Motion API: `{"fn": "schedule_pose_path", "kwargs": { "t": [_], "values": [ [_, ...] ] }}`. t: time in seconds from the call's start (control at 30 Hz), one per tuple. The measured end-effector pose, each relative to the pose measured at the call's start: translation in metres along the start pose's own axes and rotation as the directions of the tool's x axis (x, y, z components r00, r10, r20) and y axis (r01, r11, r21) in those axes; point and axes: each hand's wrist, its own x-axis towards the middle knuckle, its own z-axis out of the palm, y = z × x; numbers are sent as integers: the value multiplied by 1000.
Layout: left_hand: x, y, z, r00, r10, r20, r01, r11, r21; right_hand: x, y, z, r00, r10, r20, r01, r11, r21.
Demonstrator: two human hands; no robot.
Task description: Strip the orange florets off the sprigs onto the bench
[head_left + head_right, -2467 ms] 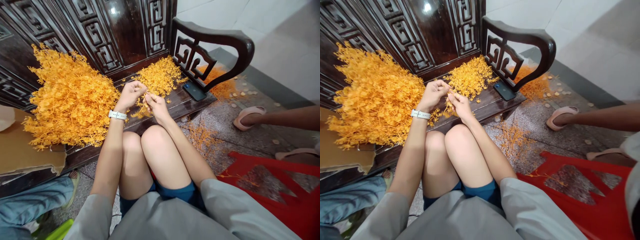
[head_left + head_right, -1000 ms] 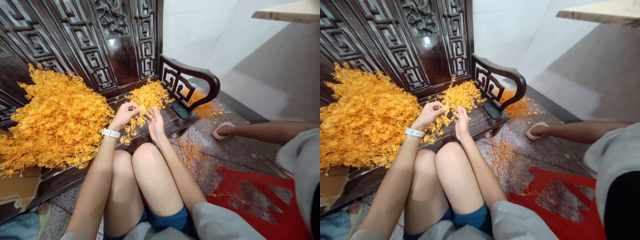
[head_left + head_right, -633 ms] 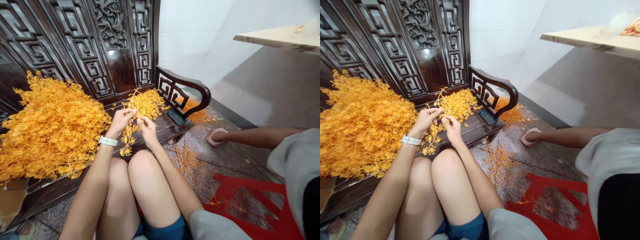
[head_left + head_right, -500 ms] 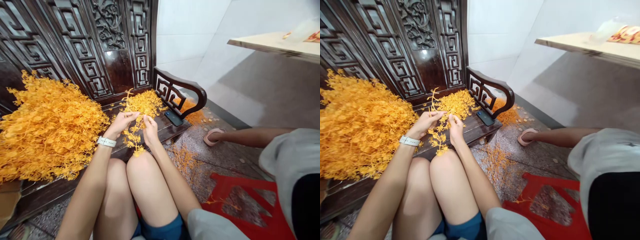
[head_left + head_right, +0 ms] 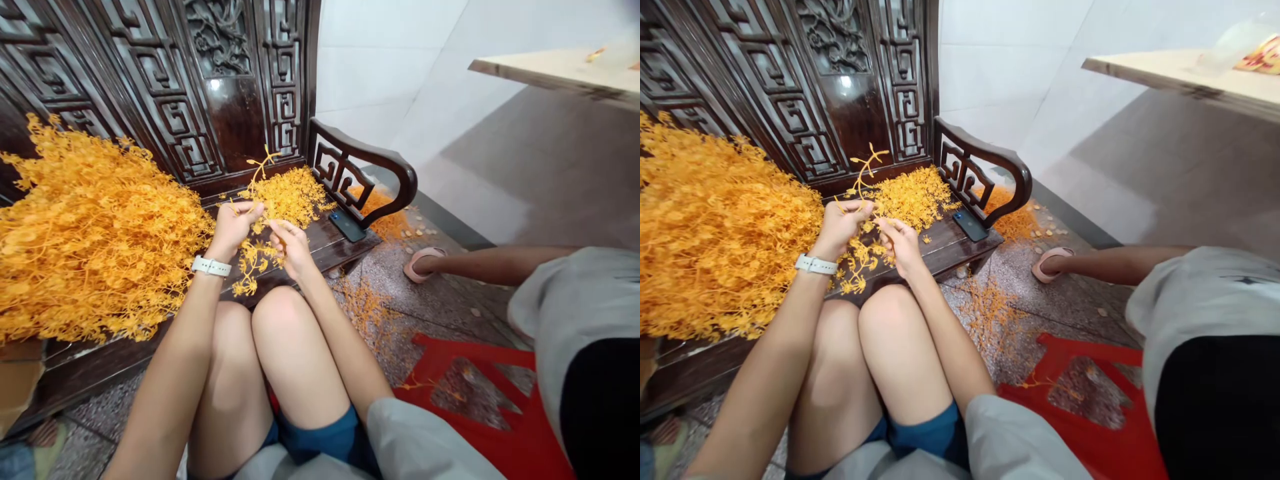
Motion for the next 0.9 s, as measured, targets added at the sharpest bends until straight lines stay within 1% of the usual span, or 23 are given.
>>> {"fn": "schedule_pose_path", "kwargs": {
  "t": [0.07,0.1,0.13,0.17,0.23,0.27,0.3,0.33,0.37,0.43,0.47,0.5,0.53,0.57,0.6,0.63,0.7,0.73,0.77,0.83,0.87,0.9],
  "values": [
    [2,-8,-6,999,52,3,-52,997,53,1,0,-1,999,-18,-29,15,992,-127],
    [3,-11,-10,996,81,26,-84,992,94,2,0,-3,997,-58,-45,47,976,-214],
    [3,-13,-14,992,111,52,-117,982,149,2,-1,-6,992,-115,-48,93,939,-331],
    [3,-15,-17,988,137,76,-151,966,211,2,-2,-10,982,-184,-34,147,869,-472],
    [3,-16,-23,977,181,108,-207,923,324,1,-7,-17,949,-314,43,245,640,-728],
    [3,-16,-25,973,194,123,-226,906,357,-1,-9,-21,933,-350,86,274,535,-799],
    [3,-16,-26,970,198,139,-236,898,371,-2,-11,-23,923,-367,115,294,481,-826],
    [3,-15,-26,969,192,156,-237,899,368,-3,-11,-25,920,-372,124,309,493,-813],
    [4,-15,-25,968,182,172,-233,907,352,-4,-11,-26,922,-372,108,316,562,-764],
    [5,-14,-23,969,180,171,-225,929,294,-4,-7,-28,942,-334,34,292,761,-579],
    [6,-14,-21,971,188,148,-221,942,253,-2,-3,-29,955,-297,-3,261,844,-468],
    [6,-15,-20,974,196,113,-216,954,207,-1,1,-30,966,-257,-29,228,899,-374],
    [7,-16,-19,977,201,73,-211,964,164,1,5,-32,971,-233,-50,206,928,-309],
    [8,-18,-17,980,197,34,-199,971,130,3,10,-33,969,-236,-70,208,937,-280],
    [9,-20,-15,984,180,-3,-179,978,106,5,13,-33,960,-265,-90,230,930,-288],
    [10,-23,-13,988,152,-40,-147,985,90,5,16,-32,941,-319,-112,269,907,-323],
    [13,-31,-9,990,60,-126,-50,995,81,0,14,-28,877,-465,-123,374,819,-435],
    [15,-35,-8,983,3,-185,15,995,96,-6,9,-23,835,-541,-103,429,756,-495],
    [17,-40,-7,965,-53,-256,87,989,123,-15,2,-18,791,-608,-68,481,688,-543],
    [21,-47,-10,909,-150,-388,228,960,161,-39,-23,-6,713,-701,-6,566,581,-585],
    [23,-50,-12,889,-186,-418,273,949,157,-51,-37,-1,692,-722,11,596,562,-574],
    [24,-52,-15,883,-211,-419,290,948,134,-63,-53,3,697,-717,22,612,578,-539]
  ]
}}
